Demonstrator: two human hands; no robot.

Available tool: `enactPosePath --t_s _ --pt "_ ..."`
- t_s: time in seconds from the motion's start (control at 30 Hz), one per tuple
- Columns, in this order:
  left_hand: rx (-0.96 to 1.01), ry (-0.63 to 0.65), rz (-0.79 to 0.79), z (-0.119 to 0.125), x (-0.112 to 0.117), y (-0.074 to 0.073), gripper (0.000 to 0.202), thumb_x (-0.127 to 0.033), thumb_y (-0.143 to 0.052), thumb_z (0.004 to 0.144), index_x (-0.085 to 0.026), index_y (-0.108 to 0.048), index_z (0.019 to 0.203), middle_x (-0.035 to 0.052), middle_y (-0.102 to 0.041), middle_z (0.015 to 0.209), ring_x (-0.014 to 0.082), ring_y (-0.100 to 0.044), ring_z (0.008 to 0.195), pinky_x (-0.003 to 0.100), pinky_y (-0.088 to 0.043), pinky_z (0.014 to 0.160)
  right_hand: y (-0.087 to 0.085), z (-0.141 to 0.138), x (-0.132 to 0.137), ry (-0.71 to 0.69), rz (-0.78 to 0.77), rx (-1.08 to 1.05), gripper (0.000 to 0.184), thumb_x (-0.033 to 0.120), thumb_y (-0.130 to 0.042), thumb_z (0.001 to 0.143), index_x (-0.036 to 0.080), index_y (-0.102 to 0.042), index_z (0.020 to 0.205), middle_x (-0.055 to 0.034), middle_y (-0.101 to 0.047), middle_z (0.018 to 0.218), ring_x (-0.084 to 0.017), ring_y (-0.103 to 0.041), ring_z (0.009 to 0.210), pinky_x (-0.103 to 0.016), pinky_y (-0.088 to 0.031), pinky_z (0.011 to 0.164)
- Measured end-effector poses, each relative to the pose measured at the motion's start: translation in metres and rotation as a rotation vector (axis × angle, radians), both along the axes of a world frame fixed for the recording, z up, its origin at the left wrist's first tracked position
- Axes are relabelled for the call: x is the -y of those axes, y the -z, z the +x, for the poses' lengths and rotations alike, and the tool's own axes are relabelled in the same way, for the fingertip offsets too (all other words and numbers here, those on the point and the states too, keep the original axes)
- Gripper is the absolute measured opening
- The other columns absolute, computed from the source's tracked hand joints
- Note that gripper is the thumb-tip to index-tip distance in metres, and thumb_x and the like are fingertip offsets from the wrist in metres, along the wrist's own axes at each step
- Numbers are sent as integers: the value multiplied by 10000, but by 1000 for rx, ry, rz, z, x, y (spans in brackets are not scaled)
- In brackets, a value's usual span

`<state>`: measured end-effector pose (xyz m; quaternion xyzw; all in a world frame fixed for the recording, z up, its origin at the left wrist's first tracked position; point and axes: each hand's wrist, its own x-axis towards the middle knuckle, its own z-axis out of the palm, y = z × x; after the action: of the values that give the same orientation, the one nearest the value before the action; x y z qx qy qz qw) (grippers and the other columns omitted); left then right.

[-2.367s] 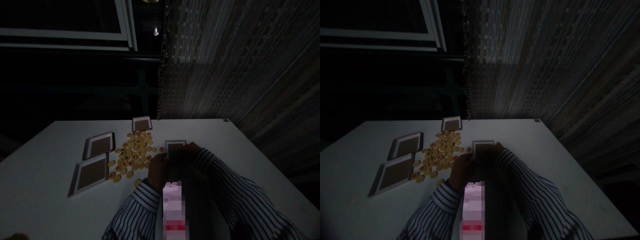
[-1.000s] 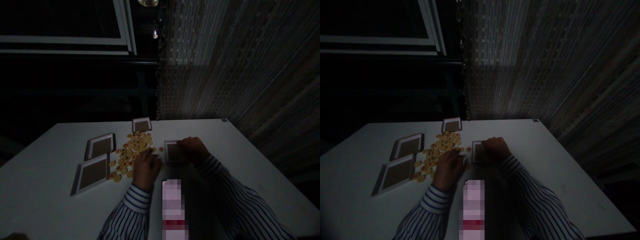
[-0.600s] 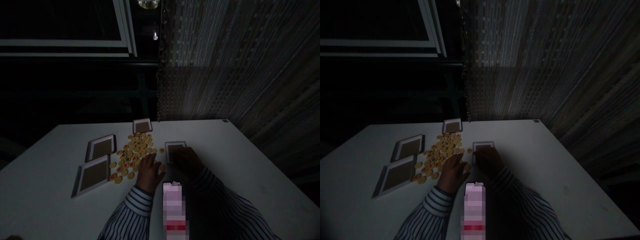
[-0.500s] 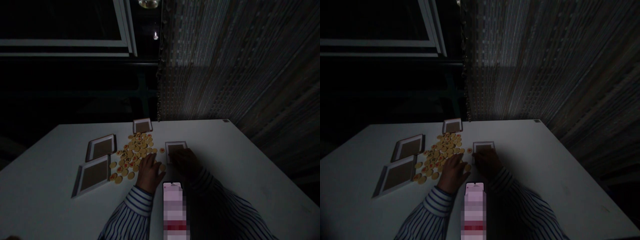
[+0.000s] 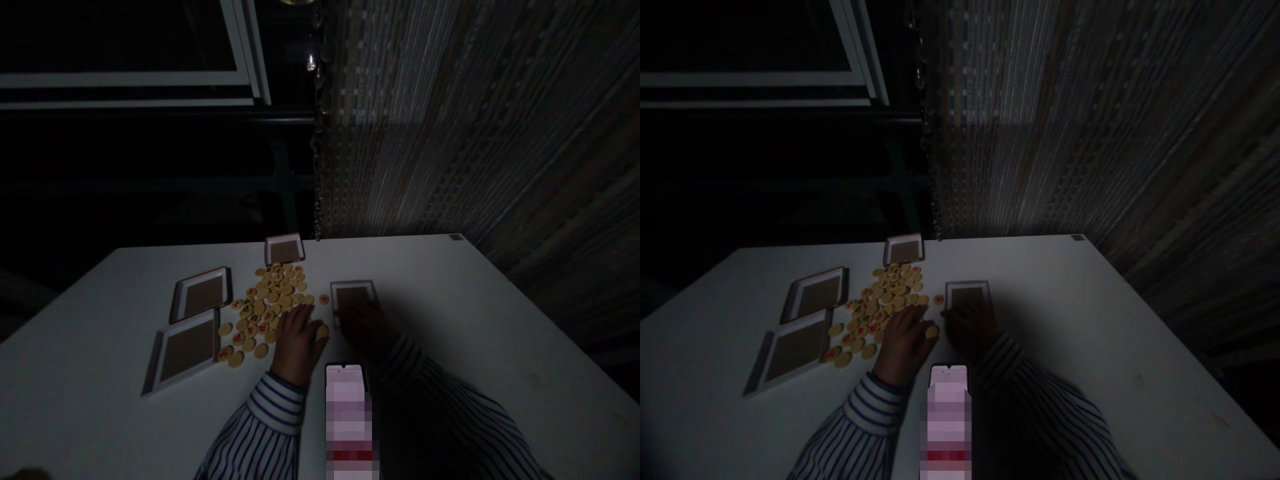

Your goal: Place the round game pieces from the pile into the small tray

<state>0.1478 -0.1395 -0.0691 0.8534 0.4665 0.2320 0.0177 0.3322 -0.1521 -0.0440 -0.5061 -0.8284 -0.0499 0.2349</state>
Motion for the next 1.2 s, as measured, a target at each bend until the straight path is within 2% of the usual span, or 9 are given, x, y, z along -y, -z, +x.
enactPosePath --t_s 0.17,0.33,0.5,0.73,0.9,1.2 --pt "117 -16 29 -4 0 -3 243 -266 -538 763 -208 -599 991 77 -530 1175 246 -443 1100 437 -374 933 1 0 1 5 37 -33 234 203 -459 805 202 -620 975 -54 -649 859 -171 -543 816 -313 -339 767" --pt "265 -5 83 -4 0 -3 264 -235 -537 769 -173 -577 1022 82 -575 1038 205 -498 985 373 -429 868 5 0 0 -11 153 -56 208 193 -467 792 201 -631 919 -42 -645 778 -167 -532 746 -310 -335 726" --pt "347 -24 107 -6 0 -3 259 -247 -544 773 -154 -579 1013 78 -592 945 191 -520 907 351 -453 808 8 0 -1 -21 169 -52 196 191 -474 788 197 -623 915 -36 -639 758 -162 -527 733 -306 -326 722" --pt "382 -62 72 -9 1 -3 301 -263 -533 778 -160 -564 1059 81 -614 952 197 -545 901 358 -463 800 13 1 -1 -38 215 -64 204 187 -466 775 194 -622 907 -37 -634 746 -164 -520 717 -313 -320 704" --pt "467 -113 -45 -7 4 -7 299 -312 -548 771 -147 -585 1018 79 -638 936 186 -575 877 330 -476 787 14 1 0 -29 180 -68 212 197 -472 777 192 -622 926 -48 -636 766 -163 -525 734 -311 -326 722" --pt "786 -212 -430 -4 8 -22 306 -388 -542 760 -192 -658 963 57 -676 968 194 -596 953 330 -451 872 10 -1 1 -24 169 -60 213 193 -474 775 197 -620 930 -46 -647 790 -167 -535 753 -316 -320 733"
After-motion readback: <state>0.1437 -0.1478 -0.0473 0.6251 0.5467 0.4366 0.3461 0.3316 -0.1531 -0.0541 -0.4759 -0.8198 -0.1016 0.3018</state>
